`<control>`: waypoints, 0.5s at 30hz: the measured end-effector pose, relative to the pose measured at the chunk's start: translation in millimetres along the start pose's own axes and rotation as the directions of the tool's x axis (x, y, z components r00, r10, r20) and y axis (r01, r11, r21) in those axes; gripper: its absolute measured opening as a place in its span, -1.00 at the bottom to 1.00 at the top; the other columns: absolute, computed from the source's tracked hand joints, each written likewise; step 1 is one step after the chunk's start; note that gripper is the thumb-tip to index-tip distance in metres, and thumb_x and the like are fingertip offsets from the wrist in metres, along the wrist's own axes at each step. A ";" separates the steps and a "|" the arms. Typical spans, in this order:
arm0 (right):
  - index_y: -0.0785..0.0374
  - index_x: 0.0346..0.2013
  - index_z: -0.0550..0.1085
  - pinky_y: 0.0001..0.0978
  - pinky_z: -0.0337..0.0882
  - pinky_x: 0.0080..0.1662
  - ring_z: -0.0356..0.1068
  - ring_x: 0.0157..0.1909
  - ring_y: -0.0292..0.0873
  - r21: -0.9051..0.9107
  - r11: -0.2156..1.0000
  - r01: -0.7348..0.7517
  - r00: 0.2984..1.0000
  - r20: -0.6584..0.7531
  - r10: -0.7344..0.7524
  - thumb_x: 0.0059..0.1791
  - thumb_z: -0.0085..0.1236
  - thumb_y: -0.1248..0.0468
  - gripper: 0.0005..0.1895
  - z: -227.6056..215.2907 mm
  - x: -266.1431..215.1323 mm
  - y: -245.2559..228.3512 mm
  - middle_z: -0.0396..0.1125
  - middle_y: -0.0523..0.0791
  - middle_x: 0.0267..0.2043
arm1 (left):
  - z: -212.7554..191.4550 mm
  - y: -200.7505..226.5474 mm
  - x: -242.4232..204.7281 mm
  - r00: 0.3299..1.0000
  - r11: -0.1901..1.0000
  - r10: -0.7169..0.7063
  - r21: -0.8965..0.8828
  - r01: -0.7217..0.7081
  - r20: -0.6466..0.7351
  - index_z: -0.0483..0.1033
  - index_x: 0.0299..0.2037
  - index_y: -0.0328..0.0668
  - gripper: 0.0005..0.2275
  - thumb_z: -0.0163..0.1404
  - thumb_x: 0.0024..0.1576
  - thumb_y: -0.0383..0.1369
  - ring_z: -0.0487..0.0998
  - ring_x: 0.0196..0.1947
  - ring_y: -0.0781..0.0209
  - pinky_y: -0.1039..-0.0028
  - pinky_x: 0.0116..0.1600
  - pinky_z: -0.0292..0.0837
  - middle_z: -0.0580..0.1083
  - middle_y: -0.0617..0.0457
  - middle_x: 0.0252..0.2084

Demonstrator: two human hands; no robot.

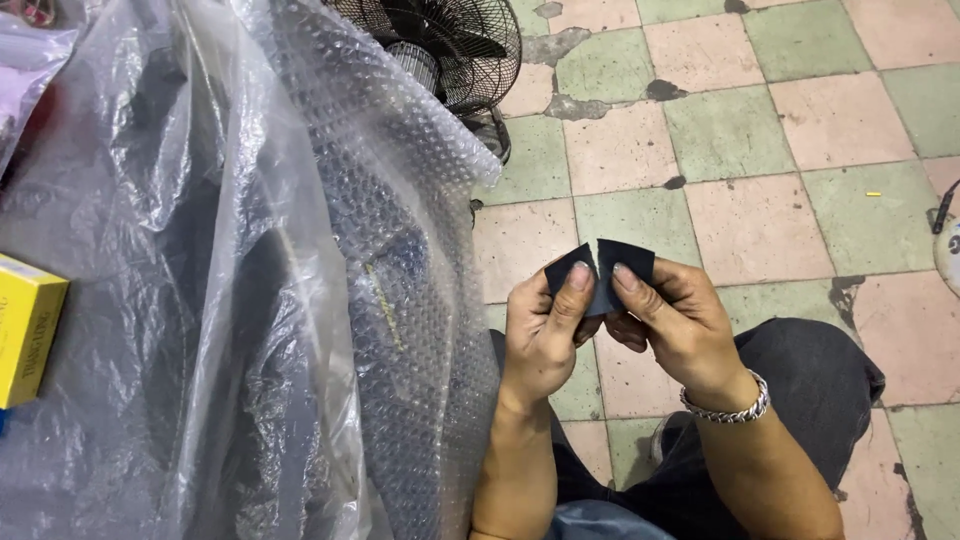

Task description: The person cleans a small metal rod using a dark abrasive pad, dipping it into a red bucket of water. They briefly move to a scooter seat to interact with a smartphone before returning to the bucket to continue scrubbing the metal rod.

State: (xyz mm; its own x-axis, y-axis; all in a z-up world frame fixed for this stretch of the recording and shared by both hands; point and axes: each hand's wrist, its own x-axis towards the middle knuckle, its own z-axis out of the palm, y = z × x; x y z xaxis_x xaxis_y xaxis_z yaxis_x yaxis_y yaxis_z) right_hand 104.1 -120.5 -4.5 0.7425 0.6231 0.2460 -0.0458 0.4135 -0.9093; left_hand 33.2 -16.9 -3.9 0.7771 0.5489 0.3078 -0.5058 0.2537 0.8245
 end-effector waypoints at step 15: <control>0.32 -0.49 0.36 -0.58 0.02 -0.63 -0.11 -0.66 -0.40 -0.061 0.990 0.127 0.987 -0.094 -0.132 0.17 -0.14 0.42 -0.67 8.7 0.9 22.1 -0.05 -0.19 -0.68 | 2.9 -2.2 12.1 0.976 0.952 0.206 0.245 -0.184 -0.067 0.39 -0.56 -0.20 -0.66 -0.12 0.34 -0.38 0.15 -0.73 0.38 0.56 -0.58 0.11 0.22 0.08 -0.80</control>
State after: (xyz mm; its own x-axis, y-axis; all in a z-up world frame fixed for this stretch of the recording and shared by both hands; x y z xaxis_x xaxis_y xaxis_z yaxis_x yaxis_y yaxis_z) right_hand 97.9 -105.0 -21.5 0.8016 0.4977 0.3314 0.0894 0.4482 -0.8894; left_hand 44.8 -13.1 -0.6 0.6298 0.6412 0.4384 -0.5328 -0.0541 0.8445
